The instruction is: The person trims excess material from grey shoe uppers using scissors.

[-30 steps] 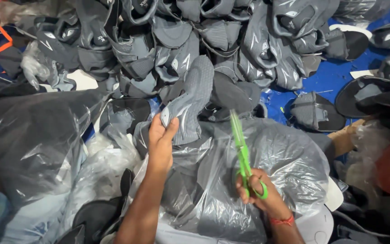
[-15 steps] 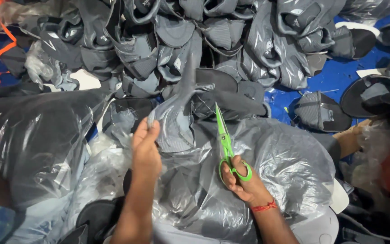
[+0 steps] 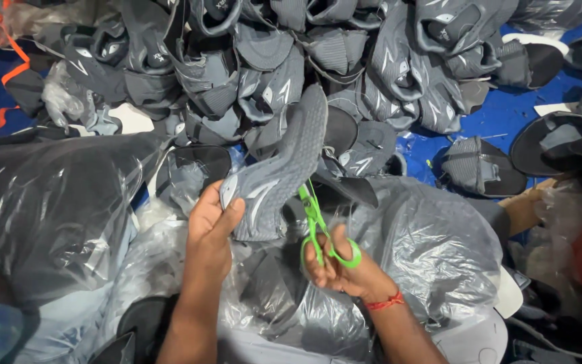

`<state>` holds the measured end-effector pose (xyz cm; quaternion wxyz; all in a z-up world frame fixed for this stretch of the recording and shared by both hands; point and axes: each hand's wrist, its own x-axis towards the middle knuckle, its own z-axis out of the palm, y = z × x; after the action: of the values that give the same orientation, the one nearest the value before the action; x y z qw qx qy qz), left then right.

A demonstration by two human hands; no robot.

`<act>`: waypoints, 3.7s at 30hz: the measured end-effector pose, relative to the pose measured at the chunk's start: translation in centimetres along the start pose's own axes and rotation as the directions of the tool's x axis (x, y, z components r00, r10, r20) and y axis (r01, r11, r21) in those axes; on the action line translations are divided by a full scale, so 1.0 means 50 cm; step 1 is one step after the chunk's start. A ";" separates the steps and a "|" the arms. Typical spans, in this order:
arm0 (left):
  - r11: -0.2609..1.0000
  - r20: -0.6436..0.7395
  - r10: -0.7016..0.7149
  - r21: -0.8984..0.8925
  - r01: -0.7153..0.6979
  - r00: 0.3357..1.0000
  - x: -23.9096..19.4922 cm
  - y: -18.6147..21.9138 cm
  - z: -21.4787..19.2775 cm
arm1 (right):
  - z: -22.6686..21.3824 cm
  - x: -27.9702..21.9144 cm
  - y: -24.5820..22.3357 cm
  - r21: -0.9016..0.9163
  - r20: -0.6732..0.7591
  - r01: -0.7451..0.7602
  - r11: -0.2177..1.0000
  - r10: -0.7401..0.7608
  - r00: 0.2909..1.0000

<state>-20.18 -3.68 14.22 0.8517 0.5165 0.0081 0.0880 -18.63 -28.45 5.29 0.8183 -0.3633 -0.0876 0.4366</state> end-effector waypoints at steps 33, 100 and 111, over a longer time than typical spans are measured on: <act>0.914 -0.134 0.375 0.217 -0.342 0.917 0.017 -0.036 0.056 | 0.023 -0.128 -0.020 -0.914 -0.363 0.016 0.404 -0.838 0.407; 0.979 -0.419 0.185 -0.001 -0.205 0.889 0.039 -0.249 0.085 | 0.005 -0.121 -0.011 -0.887 -0.067 -0.423 -0.183 -0.858 0.510; 0.935 -0.353 0.240 0.333 -0.119 0.904 0.020 -0.269 0.087 | 0.006 -0.122 -0.015 -0.921 -0.113 -0.375 -0.110 -0.844 0.524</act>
<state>-16.86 -13.42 4.46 0.7315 0.6119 0.1419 0.2652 -21.96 -33.31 7.09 0.2981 -0.9327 -0.0854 -0.1842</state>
